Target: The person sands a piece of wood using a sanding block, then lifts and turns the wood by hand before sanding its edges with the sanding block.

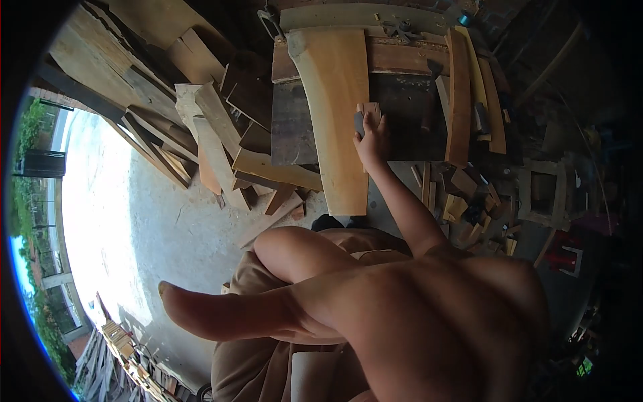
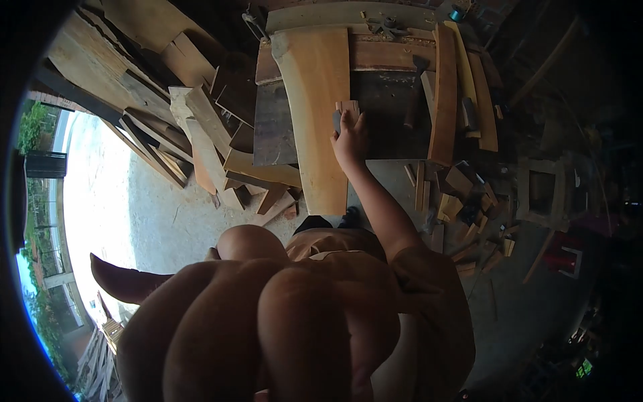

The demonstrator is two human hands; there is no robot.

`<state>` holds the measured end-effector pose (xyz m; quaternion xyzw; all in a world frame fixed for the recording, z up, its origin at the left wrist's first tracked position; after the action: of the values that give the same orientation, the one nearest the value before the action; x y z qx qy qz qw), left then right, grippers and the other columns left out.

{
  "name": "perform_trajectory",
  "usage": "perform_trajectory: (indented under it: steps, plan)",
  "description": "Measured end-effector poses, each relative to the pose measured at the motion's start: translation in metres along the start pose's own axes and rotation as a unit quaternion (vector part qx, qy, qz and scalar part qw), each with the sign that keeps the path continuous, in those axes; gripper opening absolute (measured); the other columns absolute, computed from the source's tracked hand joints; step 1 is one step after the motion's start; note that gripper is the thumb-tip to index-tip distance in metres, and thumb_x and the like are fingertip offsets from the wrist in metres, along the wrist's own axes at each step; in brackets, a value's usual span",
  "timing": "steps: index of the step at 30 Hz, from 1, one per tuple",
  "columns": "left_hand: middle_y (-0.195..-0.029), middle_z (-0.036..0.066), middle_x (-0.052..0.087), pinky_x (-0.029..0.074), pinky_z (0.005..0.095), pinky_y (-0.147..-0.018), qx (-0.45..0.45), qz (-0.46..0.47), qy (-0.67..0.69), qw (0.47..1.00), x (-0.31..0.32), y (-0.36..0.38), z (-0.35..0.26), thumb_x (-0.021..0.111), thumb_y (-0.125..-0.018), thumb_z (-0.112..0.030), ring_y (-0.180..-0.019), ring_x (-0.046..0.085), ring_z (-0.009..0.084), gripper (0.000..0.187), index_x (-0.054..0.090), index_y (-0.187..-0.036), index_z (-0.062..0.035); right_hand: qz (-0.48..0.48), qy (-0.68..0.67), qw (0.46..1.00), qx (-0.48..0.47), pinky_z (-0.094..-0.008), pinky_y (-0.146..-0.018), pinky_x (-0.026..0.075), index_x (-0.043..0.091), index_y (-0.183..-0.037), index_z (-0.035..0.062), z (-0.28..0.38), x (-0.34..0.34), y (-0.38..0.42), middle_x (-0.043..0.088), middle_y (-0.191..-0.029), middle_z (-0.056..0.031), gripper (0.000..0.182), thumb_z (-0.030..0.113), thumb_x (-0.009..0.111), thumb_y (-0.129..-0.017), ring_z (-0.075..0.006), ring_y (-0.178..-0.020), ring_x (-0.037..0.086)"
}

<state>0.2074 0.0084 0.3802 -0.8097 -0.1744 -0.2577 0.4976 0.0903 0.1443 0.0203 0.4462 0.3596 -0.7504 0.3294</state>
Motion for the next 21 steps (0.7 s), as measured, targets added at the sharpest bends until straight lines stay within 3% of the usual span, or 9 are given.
perform_trajectory:
  steps: [17, 19, 20, 21]
  plan:
    - [-0.064, -0.001, 0.05, 0.038, 0.0359, -0.067, -0.004, -0.034, 0.043, 0.999, 0.003, -0.021, 0.016, 0.021, -0.091, -0.055, -0.061, 0.046, 0.0147, 0.057, 0.047, -0.06, -0.0139, -0.011, -0.017, 1.0, -0.012, -0.0408, -0.091, 0.039, 0.044, -0.127, 0.0126, 0.001, -0.001, -0.001, 0.033, -0.128, -0.0312, 0.062, 0.026, 0.065, -0.071, -0.0416, -0.112, 0.042]
    - [-0.067, -0.001, 0.048, 0.033, 0.0357, -0.069, 0.003, 0.043, -0.01, 0.999, -0.024, -0.012, 0.021, 0.015, -0.086, -0.065, -0.07, 0.042, 0.0158, 0.064, 0.048, -0.061, -0.0157, -0.019, -0.032, 0.999, -0.014, -0.0418, -0.091, 0.039, 0.044, -0.126, 0.0104, 0.001, 0.0, 0.0, 0.033, -0.128, -0.0308, 0.062, 0.025, 0.066, -0.07, -0.0421, -0.112, 0.042]
    - [-0.072, 0.005, 0.05, 0.029, 0.0262, -0.077, 0.033, 0.014, -0.015, 0.999, -0.047, -0.005, 0.024, 0.005, -0.065, -0.085, -0.067, 0.041, 0.0177, 0.089, 0.053, -0.07, -0.0102, -0.03, -0.047, 0.998, -0.016, -0.0427, -0.091, 0.039, 0.046, -0.124, 0.0087, 0.0, -0.003, 0.0, 0.033, -0.128, -0.0311, 0.062, 0.022, 0.067, -0.068, -0.0422, -0.112, 0.042]
    - [-0.074, 0.006, 0.048, 0.029, 0.0288, -0.079, 0.007, -0.024, -0.103, 0.994, -0.074, 0.003, 0.025, 0.004, -0.068, -0.083, -0.073, 0.041, 0.0202, 0.085, 0.048, -0.067, -0.0105, -0.006, -0.071, 0.997, -0.021, -0.0431, -0.092, 0.038, 0.045, -0.125, 0.0086, -0.002, -0.003, -0.001, 0.031, -0.129, -0.0306, 0.062, 0.023, 0.067, -0.069, -0.0422, -0.113, 0.041]
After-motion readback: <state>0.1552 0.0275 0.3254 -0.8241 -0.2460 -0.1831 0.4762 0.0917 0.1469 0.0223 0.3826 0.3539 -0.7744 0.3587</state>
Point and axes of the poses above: each hand's wrist, its own y-axis away from the middle knuckle, its own x-axis out of the palm, z = x × y, the point moved 8 cm from there along -y, towards the middle knuckle
